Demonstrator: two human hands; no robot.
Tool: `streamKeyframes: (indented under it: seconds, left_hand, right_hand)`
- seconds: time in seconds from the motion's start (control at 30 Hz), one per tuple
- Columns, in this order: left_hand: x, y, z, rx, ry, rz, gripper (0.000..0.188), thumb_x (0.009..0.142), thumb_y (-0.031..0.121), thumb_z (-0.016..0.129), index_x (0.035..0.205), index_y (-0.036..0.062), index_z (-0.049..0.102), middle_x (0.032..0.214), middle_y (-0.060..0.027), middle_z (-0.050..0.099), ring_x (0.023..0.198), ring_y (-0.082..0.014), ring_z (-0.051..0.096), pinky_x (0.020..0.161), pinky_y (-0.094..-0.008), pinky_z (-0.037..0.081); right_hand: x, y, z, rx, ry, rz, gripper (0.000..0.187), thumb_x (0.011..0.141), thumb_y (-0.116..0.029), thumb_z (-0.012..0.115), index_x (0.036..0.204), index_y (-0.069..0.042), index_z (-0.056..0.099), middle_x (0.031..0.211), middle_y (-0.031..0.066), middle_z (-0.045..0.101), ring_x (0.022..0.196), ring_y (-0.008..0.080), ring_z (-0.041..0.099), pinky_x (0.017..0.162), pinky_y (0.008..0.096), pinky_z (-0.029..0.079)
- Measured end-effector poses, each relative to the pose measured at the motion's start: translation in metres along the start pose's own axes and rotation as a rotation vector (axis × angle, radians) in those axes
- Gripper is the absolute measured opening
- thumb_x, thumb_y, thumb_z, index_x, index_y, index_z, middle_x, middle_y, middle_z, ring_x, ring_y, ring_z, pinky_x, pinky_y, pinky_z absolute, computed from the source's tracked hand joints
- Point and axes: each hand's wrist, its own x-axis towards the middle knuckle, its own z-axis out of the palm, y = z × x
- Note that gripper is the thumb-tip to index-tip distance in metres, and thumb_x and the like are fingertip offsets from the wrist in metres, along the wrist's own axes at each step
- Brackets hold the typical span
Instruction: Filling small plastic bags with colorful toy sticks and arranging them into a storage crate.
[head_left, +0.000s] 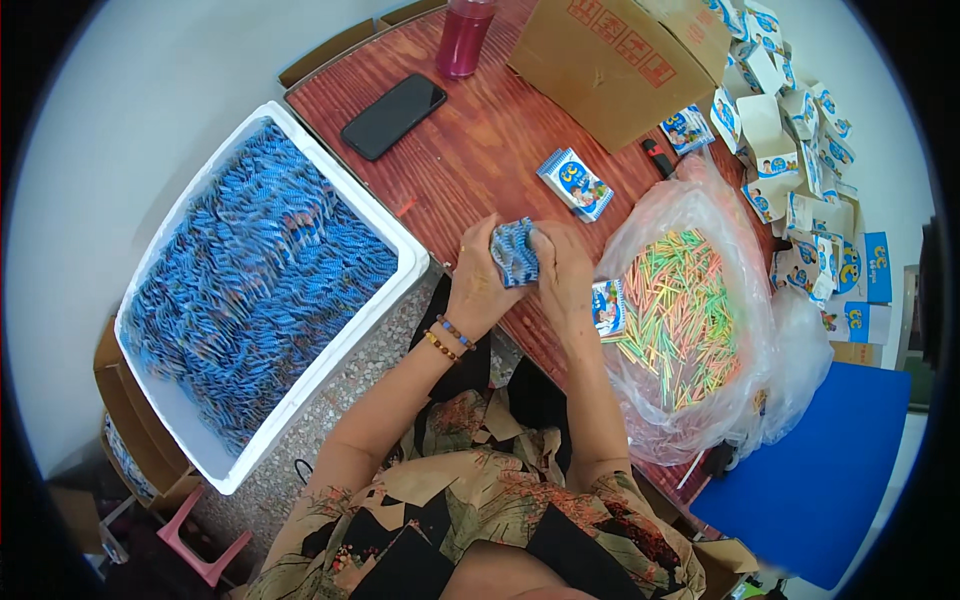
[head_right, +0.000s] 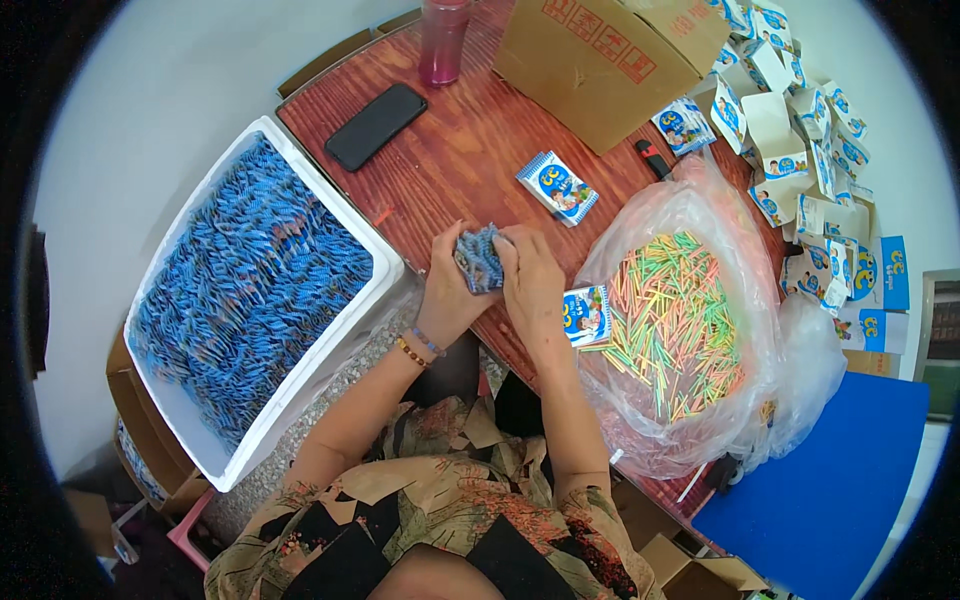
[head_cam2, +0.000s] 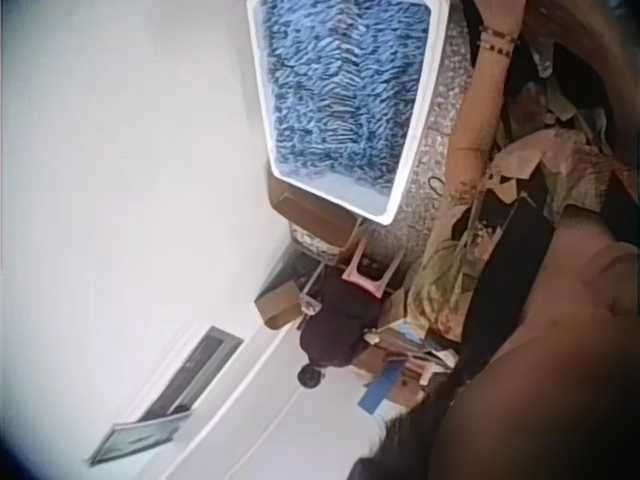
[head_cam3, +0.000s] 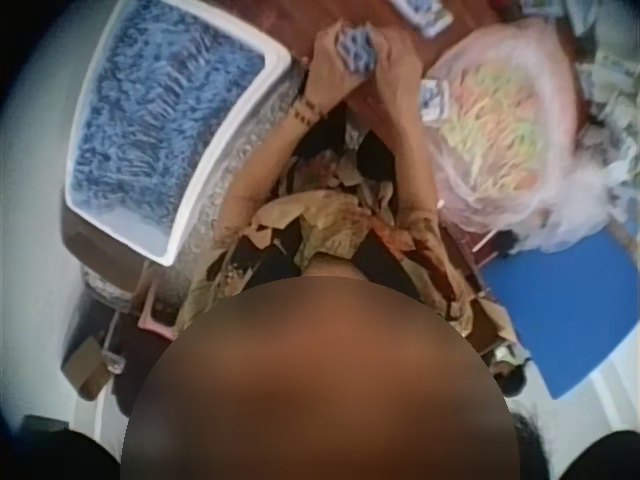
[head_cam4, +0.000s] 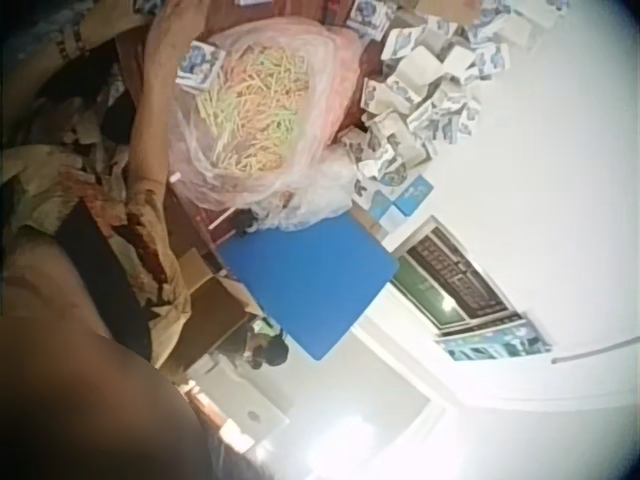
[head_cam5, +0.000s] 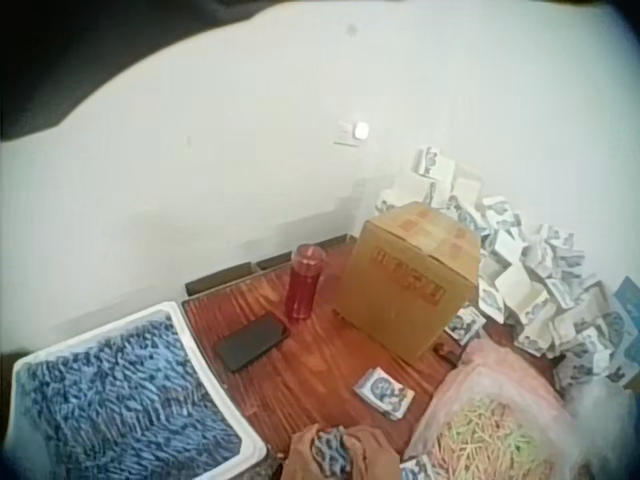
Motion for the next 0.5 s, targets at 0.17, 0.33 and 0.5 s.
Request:
streamKeyframes:
  seconds: [0.17, 0.33, 0.5]
  left_hand:
    - [0.002, 0.008, -0.009, -0.018, 0.019, -0.044, 0.097, 0.056, 0.015, 0.088, 0.134, -0.0049, 0.032, 0.127, -0.0248, 0.046, 0.122, -0.0403, 0.044, 0.105, -0.0441, 0.037]
    - [0.010, 0.007, -0.015, 0.005, -0.144, -0.164, 0.077, 0.074, 0.020, 0.071, 0.136, -0.0054, 0.034, 0.128, -0.0238, 0.047, 0.121, -0.0401, 0.045, 0.106, -0.0453, 0.034]
    - [0.005, -0.008, 0.019, 0.001, -0.092, 0.033, 0.074, 0.085, 0.021, 0.053, 0.145, -0.0073, 0.019, 0.130, -0.0224, 0.047, 0.122, -0.0366, 0.045, 0.108, -0.0453, 0.029]
  right_hand:
    - [-0.007, 0.012, -0.003, 0.295, -0.179, 0.190, 0.036, 0.089, -0.020, 0.061, 0.117, 0.002, 0.055, 0.110, 0.0215, 0.059, 0.106, 0.0365, 0.056, 0.092, 0.0404, 0.043]
    - [-0.015, -0.007, 0.006, 0.217, -0.327, 0.026, 0.062, 0.080, -0.023, 0.071, 0.129, 0.003, 0.043, 0.120, 0.0244, 0.052, 0.111, 0.0385, 0.051, 0.097, 0.0421, 0.040]
    - [-0.021, 0.014, 0.016, 0.095, -0.127, 0.121, 0.049, 0.085, -0.014, 0.063, 0.127, 0.004, 0.045, 0.119, 0.0169, 0.051, 0.110, 0.0250, 0.050, 0.097, 0.0354, 0.038]
